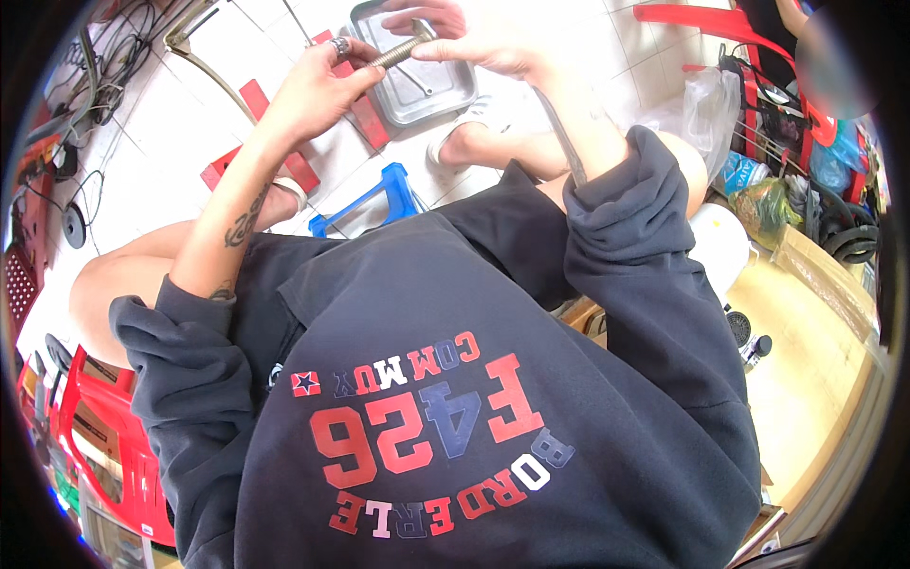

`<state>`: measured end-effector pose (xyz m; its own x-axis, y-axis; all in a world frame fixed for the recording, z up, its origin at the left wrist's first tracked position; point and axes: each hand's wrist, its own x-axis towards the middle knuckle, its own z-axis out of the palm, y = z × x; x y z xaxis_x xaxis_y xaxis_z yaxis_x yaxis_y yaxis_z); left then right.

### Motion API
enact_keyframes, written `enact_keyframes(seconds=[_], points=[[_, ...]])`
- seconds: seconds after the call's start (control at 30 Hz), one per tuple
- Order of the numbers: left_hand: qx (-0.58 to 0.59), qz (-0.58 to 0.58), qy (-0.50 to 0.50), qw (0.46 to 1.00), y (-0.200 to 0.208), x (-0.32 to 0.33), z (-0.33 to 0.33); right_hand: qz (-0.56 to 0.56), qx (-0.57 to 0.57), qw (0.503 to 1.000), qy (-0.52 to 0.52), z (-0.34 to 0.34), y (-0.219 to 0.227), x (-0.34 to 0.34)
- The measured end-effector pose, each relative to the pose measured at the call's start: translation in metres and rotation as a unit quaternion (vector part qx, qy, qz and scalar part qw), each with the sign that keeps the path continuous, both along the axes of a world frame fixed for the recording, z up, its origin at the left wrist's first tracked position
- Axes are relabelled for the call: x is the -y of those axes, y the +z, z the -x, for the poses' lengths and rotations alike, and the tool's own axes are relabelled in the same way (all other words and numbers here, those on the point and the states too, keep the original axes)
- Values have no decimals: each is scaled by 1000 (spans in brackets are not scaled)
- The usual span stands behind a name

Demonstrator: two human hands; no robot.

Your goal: The person sits on the floor of a workshop and assembles a mechanical device using a threaded rod, red plastic blocks, and a metal frame. They repeatedly insert the rod through the blocks, tighten and loosen the assembly by hand, and adjust the components within a metal tray.

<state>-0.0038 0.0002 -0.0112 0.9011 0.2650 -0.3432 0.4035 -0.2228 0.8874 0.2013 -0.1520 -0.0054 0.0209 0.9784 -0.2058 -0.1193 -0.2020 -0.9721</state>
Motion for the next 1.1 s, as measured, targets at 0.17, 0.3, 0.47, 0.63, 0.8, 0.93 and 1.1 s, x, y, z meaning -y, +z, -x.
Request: enact_keyframes(seconds=[0.17,0.3,0.47,0.63,0.8,0.93,1.1], points=[[28,-41,28,998,16,13,2,118,145,978,-94,5,-2,0],[31,-262,-33,964,43,21,-4,173,162,952,-195,27,3,-11],[41,-293,49,954,52,32,-14,239,182,943,-147,23,33,-24],[62,-367,24,928,61,34,-13,320,154,928,-111,24,44,-27],[80,-393,10,916,59,36,-14,267,164,938,-151,25,63,-26],[60,-377,1,924,59,38,-13,-83,118,963,-229,29,155,-27],[83,-409,-20,909,36,37,-8,-444,2,894,58,78,359,-12]])
